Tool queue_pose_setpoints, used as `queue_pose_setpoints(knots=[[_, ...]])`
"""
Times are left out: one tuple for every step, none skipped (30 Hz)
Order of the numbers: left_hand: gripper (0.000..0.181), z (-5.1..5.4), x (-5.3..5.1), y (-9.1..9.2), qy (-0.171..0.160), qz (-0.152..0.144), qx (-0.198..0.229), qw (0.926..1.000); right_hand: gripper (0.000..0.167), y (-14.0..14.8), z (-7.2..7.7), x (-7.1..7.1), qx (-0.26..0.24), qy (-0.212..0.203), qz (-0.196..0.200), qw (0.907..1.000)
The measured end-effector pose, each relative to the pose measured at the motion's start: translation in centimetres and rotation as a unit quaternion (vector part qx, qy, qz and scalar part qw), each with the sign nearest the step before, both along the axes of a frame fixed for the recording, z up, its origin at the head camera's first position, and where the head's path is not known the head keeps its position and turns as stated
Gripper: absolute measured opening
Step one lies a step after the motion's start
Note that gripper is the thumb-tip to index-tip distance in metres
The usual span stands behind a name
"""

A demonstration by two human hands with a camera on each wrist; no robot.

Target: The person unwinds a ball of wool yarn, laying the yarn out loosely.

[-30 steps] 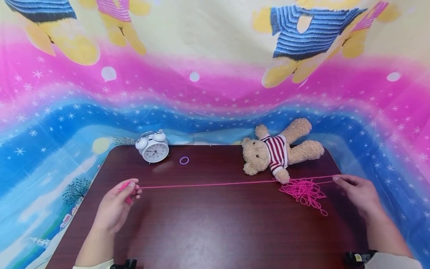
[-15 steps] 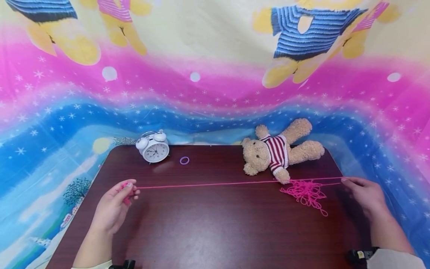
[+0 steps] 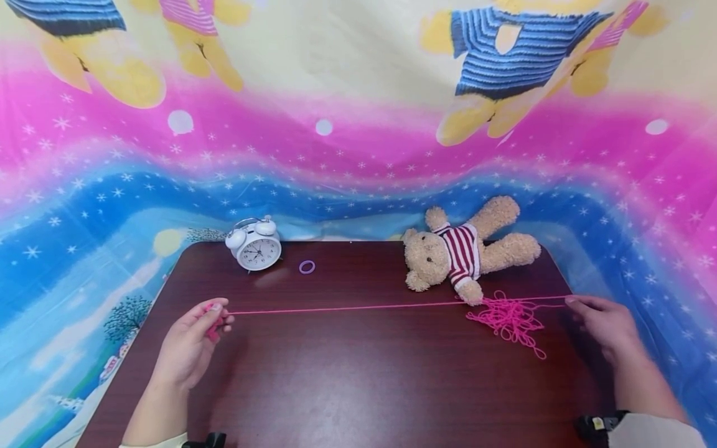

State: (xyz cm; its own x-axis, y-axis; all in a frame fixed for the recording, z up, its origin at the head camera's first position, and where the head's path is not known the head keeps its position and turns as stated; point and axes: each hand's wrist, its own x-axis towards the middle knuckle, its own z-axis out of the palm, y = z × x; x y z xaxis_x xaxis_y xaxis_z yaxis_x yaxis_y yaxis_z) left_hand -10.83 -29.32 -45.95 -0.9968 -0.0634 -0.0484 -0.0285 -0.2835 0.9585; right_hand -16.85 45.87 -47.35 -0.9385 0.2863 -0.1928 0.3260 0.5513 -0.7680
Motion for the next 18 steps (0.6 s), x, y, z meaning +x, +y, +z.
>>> queue_pose_setpoints(knots=[[0.017, 0.0, 0.0, 0.0, 0.000, -0.002, 0.000, 1.0000, 0.050, -0.2, -0.1, -0.1, 0.004, 0.001, 0.010, 0.9999], [0.017, 0.0, 0.0, 0.1, -0.001, -0.004, -0.003, 1.0000, 0.052, -0.5, -0.2, -0.1, 0.010, 0.002, 0.020, 0.9998], [0.017, 0.0, 0.0, 0.1, -0.001, -0.005, -0.003, 1.0000, 0.054, -0.7, -0.2, -0.2, 0.016, 0.004, 0.029, 0.9994], [0.017, 0.0, -0.1, 0.1, -0.001, -0.006, -0.005, 1.0000, 0.057, -1.0, -0.2, -0.3, 0.022, 0.007, 0.039, 0.9990], [0.017, 0.0, -0.1, 0.2, -0.002, -0.006, -0.006, 1.0000, 0.058, -1.4, -0.3, -0.3, 0.027, 0.011, 0.046, 0.9985], [0.017, -0.1, -0.1, 0.2, -0.002, -0.006, -0.008, 1.0000, 0.059, -1.7, -0.2, -0.3, 0.032, 0.015, 0.053, 0.9980], [0.017, -0.1, -0.1, 0.3, -0.003, -0.006, -0.009, 0.9999, 0.059, -2.1, -0.2, -0.4, 0.036, 0.019, 0.059, 0.9974], [0.017, -0.1, -0.1, 0.3, -0.004, -0.004, -0.011, 0.9999, 0.058, -2.4, -0.1, -0.4, 0.042, 0.021, 0.065, 0.9968], [0.017, -0.1, -0.2, 0.4, -0.005, -0.004, -0.011, 0.9999, 0.058, -2.8, -0.1, -0.4, 0.049, 0.023, 0.072, 0.9959], [0.016, -0.1, -0.2, 0.5, -0.006, -0.003, -0.013, 0.9999, 0.057, -3.2, 0.0, -0.4, 0.053, 0.024, 0.077, 0.9953], [0.016, -0.1, -0.2, 0.5, -0.007, -0.003, -0.014, 0.9999, 0.056, -3.6, 0.1, -0.5, 0.057, 0.025, 0.082, 0.9947], [0.016, 0.0, -0.2, 0.6, -0.008, -0.002, -0.016, 0.9998, 0.055, -4.0, 0.1, -0.5, 0.059, 0.025, 0.088, 0.9940], [0.016, 0.0, -0.2, 0.7, -0.009, -0.002, -0.017, 0.9998, 0.054, -4.3, 0.2, -0.6, 0.058, 0.024, 0.094, 0.9935], [0.016, 0.0, -0.2, 0.8, -0.010, -0.003, -0.017, 0.9998, 0.053, -4.7, 0.2, -0.6, 0.065, 0.023, 0.101, 0.9925], [0.016, -0.1, -0.2, 0.9, -0.010, -0.004, -0.018, 0.9998, 0.053, -5.1, 0.2, -0.6, 0.071, 0.021, 0.106, 0.9916], [0.016, -0.1, -0.3, 1.0, -0.010, -0.005, -0.019, 0.9998, 0.053, -5.4, 0.3, -0.7, 0.075, 0.019, 0.112, 0.9907], [0.016, -0.1, -0.3, 1.1, -0.010, -0.006, -0.018, 0.9998, 0.052, -5.8, 0.3, -0.7, 0.084, 0.020, 0.119, 0.9892], [0.016, -0.1, -0.3, 1.1, -0.010, -0.007, -0.018, 0.9998, 0.052, -6.1, 0.3, -0.7, 0.091, 0.019, 0.126, 0.9877]])
